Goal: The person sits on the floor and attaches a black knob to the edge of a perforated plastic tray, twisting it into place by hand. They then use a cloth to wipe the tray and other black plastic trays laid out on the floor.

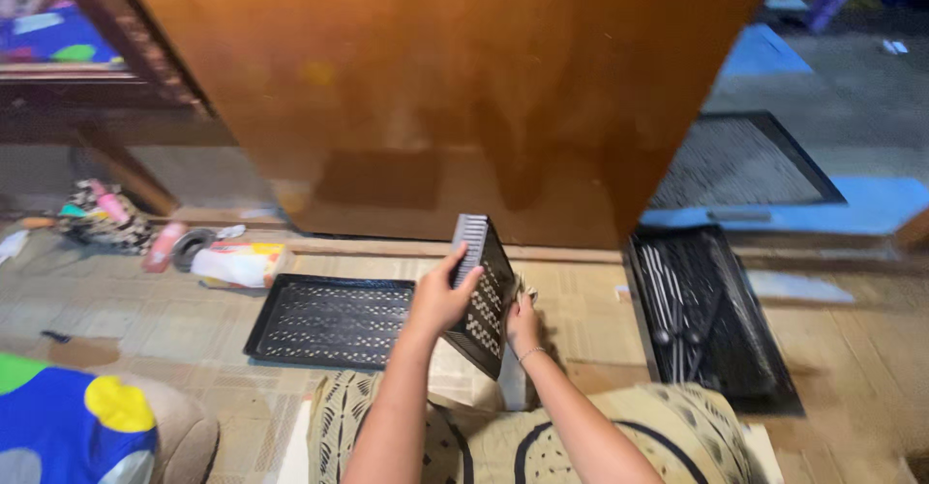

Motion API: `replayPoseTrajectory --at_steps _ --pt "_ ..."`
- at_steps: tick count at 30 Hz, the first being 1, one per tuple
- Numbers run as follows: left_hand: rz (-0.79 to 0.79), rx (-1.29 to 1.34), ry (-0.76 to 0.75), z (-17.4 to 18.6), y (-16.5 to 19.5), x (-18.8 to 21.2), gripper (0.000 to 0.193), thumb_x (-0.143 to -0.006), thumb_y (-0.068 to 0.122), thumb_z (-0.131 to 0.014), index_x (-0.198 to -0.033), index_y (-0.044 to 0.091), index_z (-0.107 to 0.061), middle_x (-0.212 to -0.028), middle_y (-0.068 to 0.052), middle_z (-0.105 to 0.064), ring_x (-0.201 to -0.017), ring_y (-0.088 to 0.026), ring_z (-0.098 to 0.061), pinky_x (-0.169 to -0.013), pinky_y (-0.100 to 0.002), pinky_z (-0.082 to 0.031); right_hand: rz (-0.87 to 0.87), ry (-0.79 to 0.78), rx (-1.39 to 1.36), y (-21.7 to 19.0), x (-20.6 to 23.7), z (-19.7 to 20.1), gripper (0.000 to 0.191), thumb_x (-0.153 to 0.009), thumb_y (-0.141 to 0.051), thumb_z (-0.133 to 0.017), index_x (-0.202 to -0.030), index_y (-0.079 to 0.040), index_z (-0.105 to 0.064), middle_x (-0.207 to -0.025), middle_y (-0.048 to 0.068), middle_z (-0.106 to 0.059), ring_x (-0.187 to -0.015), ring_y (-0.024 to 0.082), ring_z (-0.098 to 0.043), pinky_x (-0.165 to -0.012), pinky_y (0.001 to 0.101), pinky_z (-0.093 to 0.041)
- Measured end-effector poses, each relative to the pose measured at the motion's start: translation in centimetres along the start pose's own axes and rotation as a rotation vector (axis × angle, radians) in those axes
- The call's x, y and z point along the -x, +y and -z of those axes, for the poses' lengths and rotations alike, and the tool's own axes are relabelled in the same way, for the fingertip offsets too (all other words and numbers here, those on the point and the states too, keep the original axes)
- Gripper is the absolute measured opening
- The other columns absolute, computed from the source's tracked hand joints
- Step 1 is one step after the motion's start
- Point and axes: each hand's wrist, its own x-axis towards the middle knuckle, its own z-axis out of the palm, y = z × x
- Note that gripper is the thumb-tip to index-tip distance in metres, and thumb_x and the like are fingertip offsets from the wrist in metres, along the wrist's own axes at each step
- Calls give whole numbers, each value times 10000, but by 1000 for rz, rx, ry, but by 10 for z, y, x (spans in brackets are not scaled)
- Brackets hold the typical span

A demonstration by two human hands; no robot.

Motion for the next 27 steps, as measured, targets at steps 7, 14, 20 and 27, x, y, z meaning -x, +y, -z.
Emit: replayPoseTrajectory --at_steps 7,14,20,27 --pt "95 -35 40 -26 6 -11 527 -875 372 -627 -1381 225 -640 -1033 -267 -718 -982 -430 -704 -839 -488 -555 458 -54 -623 -44 0 -4 430 -1041 -19 -449 -1471 -1 -474 -1340 146 -647 -1214 218 -630 -1039 334 -496" --pt "128 -54 77 -24 -6 -29 456 -949 406 -577 -1364 231 -646 -1128 -236 -702 -1058 -418 -668 -918 -476 -527 266 -18 -141 22 15 -1 485 -989 -77 -497 -1471 -45 -459 -1223 243 -676 -1117 371 -662 -950 431 -506" --pt "51 -35 122 -32 3 -28 437 -950 403 -597 -1345 226 -660 -1141 -228 -710 -1061 -417 -672 -921 -467 -532 -150 -216 272 47 24 13 357 -1036 -250 -462 -1336 -97 -580 -1122 272 -703 -1059 440 -661 -924 509 -504" --pt "159 -75 5 -32 25 -24 483 -950 416 -583 -1400 247 -624 -1079 -244 -716 -1011 -413 -685 -896 -475 -538 426 -83 -504 -24 -15 12 463 -1013 -99 -446 -1472 -47 -472 -1260 120 -664 -1147 218 -634 -962 345 -476"
